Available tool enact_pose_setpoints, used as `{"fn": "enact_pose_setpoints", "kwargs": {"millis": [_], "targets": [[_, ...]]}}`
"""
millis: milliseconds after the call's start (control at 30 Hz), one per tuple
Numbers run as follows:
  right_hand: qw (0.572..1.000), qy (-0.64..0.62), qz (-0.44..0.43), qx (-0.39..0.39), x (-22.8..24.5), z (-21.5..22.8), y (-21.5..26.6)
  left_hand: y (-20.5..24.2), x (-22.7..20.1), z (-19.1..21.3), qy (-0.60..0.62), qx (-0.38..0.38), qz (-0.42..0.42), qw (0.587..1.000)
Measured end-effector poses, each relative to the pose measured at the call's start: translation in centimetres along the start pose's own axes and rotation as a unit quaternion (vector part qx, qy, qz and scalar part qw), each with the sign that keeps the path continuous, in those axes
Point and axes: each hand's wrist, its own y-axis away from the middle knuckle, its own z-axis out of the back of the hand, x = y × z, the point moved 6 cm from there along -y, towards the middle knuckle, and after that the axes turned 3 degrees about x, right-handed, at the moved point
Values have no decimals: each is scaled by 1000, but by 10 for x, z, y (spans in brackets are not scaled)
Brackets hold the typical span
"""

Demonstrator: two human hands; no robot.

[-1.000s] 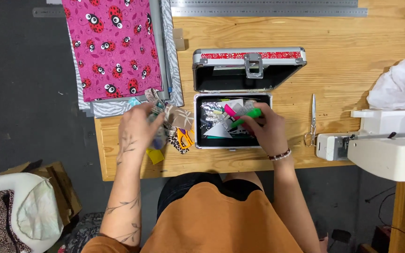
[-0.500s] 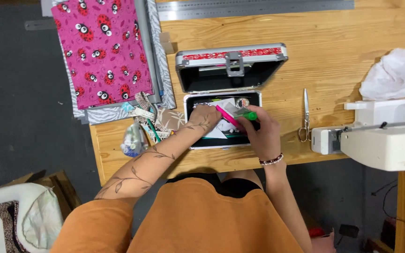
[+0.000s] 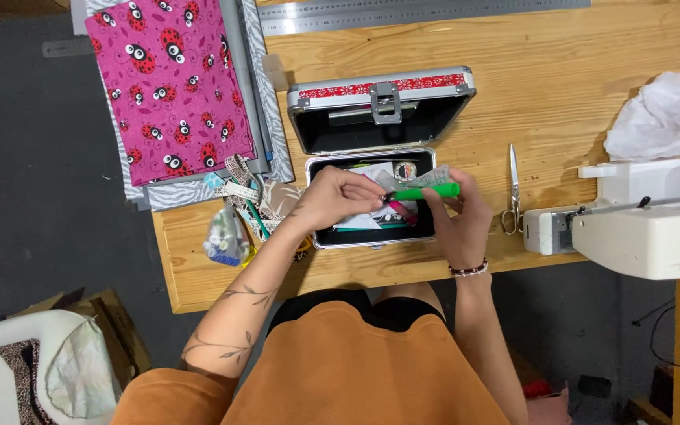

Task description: Organizing small sewing notions and accessories into a decorative metal storage box on a wooden workbench.

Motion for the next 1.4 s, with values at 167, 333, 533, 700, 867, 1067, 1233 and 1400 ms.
{"fn": "enact_pose_setpoints", "kwargs": {"millis": [167, 333, 533, 700, 867, 1067, 1233, 1400], "targets": [[999, 14, -11, 46, 3, -6, 1, 19, -14, -5, 292, -11, 7, 956], [995, 30, -9, 93, 4, -15, 3, 25, -25, -11, 328, -7, -13, 945], [997, 20, -4, 73, 0, -10, 5, 14, 4, 2, 225, -78, -18, 971], [995, 3, -66, 79, -7, -11, 8, 26, -7, 25, 97, -178, -43, 978], [984, 24, -83, 156, -32, -53, 31, 38, 6, 39, 209, -254, -65, 942], [957, 133, -80, 245, -29, -70, 28, 52, 8, 48, 347, -287, -58, 891], [973, 110, -82, 188, -20, -64, 19, 59, 18, 47, 310, -254, -13, 916], [990, 54, -81, 102, -13, -44, 17, 48, 18, 36, 57, -204, -3, 977]]}}
